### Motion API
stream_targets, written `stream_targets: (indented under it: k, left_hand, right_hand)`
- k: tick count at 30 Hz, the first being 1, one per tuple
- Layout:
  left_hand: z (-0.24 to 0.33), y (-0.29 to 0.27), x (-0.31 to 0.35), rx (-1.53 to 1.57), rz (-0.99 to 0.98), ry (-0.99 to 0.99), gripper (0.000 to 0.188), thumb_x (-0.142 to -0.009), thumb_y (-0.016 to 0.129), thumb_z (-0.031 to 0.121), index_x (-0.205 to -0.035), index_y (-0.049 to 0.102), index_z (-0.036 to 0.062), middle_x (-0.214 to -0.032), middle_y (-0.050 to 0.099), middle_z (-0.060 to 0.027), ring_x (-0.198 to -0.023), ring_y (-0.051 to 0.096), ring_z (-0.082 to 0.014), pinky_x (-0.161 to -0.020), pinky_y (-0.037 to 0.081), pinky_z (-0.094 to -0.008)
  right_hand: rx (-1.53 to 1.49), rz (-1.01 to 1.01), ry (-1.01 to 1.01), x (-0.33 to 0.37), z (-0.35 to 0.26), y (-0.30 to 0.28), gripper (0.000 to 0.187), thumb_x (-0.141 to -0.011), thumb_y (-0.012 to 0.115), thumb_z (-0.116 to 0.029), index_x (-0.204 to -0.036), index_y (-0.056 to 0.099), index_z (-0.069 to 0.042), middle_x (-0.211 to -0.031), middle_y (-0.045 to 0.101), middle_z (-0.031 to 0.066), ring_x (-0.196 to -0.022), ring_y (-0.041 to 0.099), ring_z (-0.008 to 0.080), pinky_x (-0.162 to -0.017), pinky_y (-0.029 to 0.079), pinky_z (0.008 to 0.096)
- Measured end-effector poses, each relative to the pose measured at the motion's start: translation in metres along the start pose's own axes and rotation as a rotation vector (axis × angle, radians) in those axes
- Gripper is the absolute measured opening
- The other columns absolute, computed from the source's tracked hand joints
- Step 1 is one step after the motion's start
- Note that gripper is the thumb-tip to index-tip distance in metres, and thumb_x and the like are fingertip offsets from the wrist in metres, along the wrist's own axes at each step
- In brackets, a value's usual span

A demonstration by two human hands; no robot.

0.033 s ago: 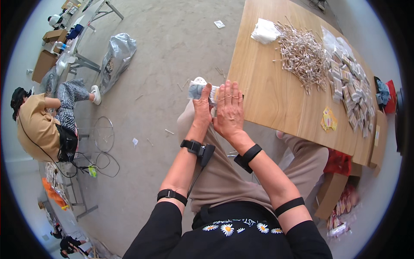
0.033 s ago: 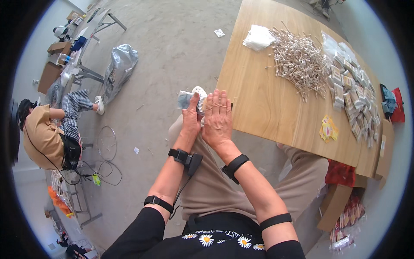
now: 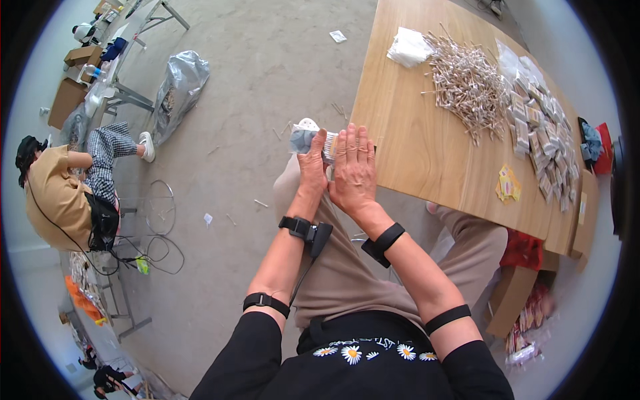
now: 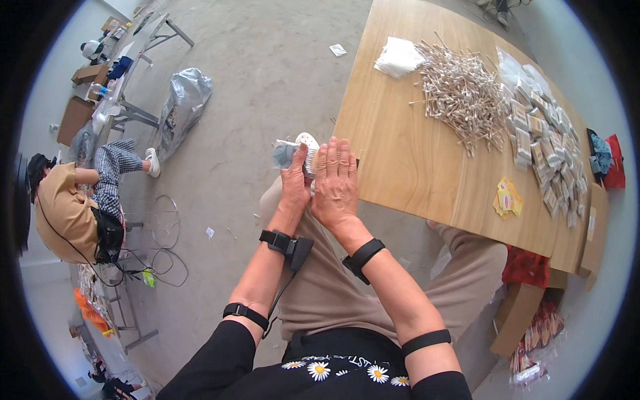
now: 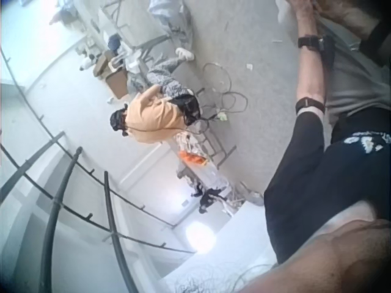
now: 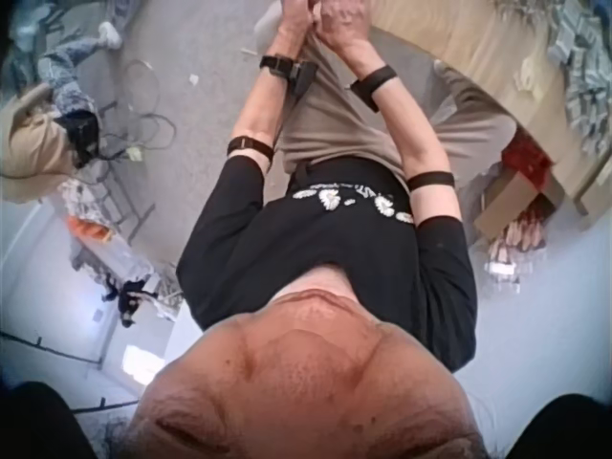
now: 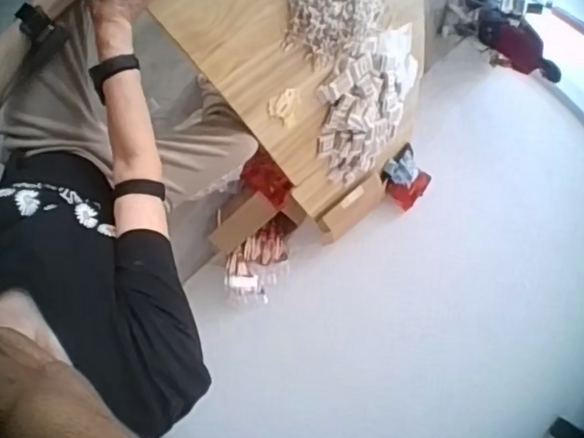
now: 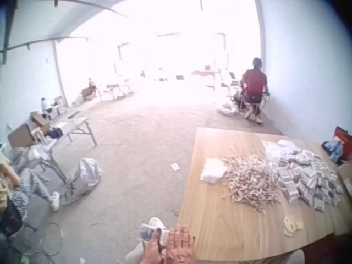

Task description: The person is counting cotton swabs and placing them into small clear plastic bags on a table in a manufacturing or assembly setting.

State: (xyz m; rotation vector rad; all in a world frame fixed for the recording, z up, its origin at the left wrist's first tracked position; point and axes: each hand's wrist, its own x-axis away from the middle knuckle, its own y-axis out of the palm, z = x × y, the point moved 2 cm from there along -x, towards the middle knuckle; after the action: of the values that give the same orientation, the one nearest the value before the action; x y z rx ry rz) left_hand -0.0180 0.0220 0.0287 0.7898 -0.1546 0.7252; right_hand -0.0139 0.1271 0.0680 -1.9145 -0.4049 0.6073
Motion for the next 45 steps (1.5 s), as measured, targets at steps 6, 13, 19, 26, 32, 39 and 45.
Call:
stream_targets:
  k: [6, 13, 19, 26, 32, 39, 45]
  left_hand:
    - [-0.004, -0.003, -0.003, -0.034, -0.052, 0.122, 0.020, -0.090, 0.078, 0.019, -0.099, 0.060, 0.0141, -0.088, 0.060, 0.0069, -0.075, 0.058, -0.0049, -0.061, 0.051, -0.0243]
    - [0.000, 0.000, 0.002, -0.099, -0.022, 0.163, 0.022, -0.089, 0.078, 0.022, -0.097, 0.060, 0.0138, -0.087, 0.059, 0.0069, -0.075, 0.056, -0.0038, -0.059, 0.049, -0.0236]
    - [0.001, 0.002, 0.005, -0.100, -0.036, 0.151, 0.021, -0.090, 0.077, 0.022, -0.097, 0.060, 0.0124, -0.088, 0.059, 0.0062, -0.074, 0.056, -0.0047, -0.059, 0.050, -0.0242]
    - [0.001, -0.002, 0.003, -0.123, -0.023, 0.135, 0.021, -0.091, 0.077, 0.022, -0.098, 0.060, 0.0117, -0.089, 0.059, 0.0056, -0.078, 0.057, -0.0053, -0.063, 0.051, -0.0253]
    - [-0.003, 0.001, 0.001, -0.103, -0.050, 0.136, 0.021, -0.091, 0.077, 0.021, -0.100, 0.060, 0.0117, -0.091, 0.059, 0.0053, -0.079, 0.057, -0.0061, -0.065, 0.051, -0.0257]
    - [-0.007, -0.003, -0.001, -0.039, -0.073, 0.112, 0.021, -0.091, 0.077, 0.020, -0.102, 0.060, 0.0121, -0.092, 0.059, 0.0051, -0.080, 0.058, -0.0063, -0.067, 0.052, -0.0262]
    - [-0.009, -0.012, -0.006, -0.041, -0.089, 0.086, 0.022, -0.092, 0.075, 0.016, -0.108, 0.061, 0.0110, -0.100, 0.065, 0.0015, -0.089, 0.066, -0.0110, -0.074, 0.058, -0.0297]
  right_hand:
    - [-0.105, -0.069, 0.059, 0.005, 0.009, -0.025, 0.111, -0.067, 0.084, -0.027, -0.153, 0.023, 0.008, -0.162, 0.018, 0.0265, -0.153, 0.013, 0.0418, -0.122, 0.013, 0.0547]
    - [0.053, -0.092, 0.182, 0.038, 0.017, -0.028, 0.118, -0.063, 0.087, -0.039, -0.152, 0.025, 0.009, -0.162, 0.019, 0.0262, -0.153, 0.011, 0.0393, -0.121, 0.009, 0.0577]
    - [0.054, -0.077, 0.193, 0.031, 0.003, -0.019, 0.116, -0.066, 0.086, -0.040, -0.152, 0.025, 0.010, -0.162, 0.018, 0.0260, -0.154, 0.011, 0.0390, -0.121, 0.008, 0.0607]
    - [-0.009, -0.055, 0.163, 0.025, 0.004, -0.024, 0.113, -0.067, 0.086, -0.036, -0.152, 0.025, 0.009, -0.161, 0.021, 0.0254, -0.153, 0.013, 0.0387, -0.121, 0.010, 0.0586]
    - [-0.030, -0.058, 0.079, 0.014, 0.007, -0.014, 0.113, -0.067, 0.085, -0.032, -0.152, 0.023, 0.009, -0.161, 0.021, 0.0273, -0.153, 0.015, 0.0404, -0.123, 0.012, 0.0516]
    - [-0.004, -0.033, 0.052, 0.012, 0.004, -0.011, 0.105, -0.070, 0.079, -0.028, -0.151, 0.026, 0.011, -0.160, 0.022, 0.0297, -0.152, 0.015, 0.0414, -0.123, 0.013, 0.0494]
    - [0.009, -0.017, 0.045, 0.012, 0.004, -0.008, 0.101, -0.071, 0.080, -0.027, -0.150, 0.029, 0.010, -0.160, 0.022, 0.0288, -0.152, 0.016, 0.0411, -0.123, 0.013, 0.0502]
